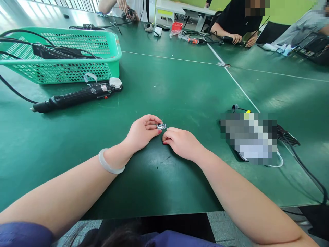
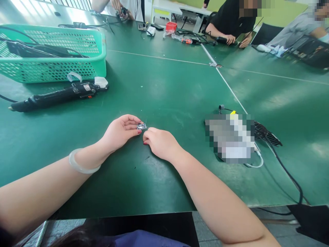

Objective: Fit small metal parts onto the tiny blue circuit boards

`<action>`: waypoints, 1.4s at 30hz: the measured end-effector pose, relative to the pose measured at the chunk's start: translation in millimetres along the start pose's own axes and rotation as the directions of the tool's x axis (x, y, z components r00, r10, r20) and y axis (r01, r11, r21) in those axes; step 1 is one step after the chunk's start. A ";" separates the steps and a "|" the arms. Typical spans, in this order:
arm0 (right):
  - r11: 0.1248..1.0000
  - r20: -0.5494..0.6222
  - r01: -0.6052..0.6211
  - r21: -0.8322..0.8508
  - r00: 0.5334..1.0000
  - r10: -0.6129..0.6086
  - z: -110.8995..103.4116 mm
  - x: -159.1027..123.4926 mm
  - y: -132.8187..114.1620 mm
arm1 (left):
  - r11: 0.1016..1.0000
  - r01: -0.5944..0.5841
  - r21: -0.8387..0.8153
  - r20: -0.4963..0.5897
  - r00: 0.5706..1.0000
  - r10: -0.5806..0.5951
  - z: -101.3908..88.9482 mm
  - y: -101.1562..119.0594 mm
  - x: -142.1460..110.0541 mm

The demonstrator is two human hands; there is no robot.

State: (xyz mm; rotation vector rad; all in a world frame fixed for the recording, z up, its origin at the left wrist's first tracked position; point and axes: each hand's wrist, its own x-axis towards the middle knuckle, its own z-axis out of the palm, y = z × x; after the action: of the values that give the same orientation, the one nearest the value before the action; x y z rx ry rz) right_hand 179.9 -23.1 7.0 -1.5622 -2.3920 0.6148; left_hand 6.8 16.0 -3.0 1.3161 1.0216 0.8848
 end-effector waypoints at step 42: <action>0.883 -0.462 0.034 0.468 0.861 0.212 -3.7 -2.7 4.6 | 0.993 -0.081 0.088 -0.002 0.997 0.081 2.6 5.3 -7.7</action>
State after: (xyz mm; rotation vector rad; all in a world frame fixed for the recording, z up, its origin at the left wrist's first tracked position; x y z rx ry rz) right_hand 186.3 -23.2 8.3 -1.4068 -1.6410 0.6389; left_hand 7.0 8.4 3.0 1.4380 1.0274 0.9140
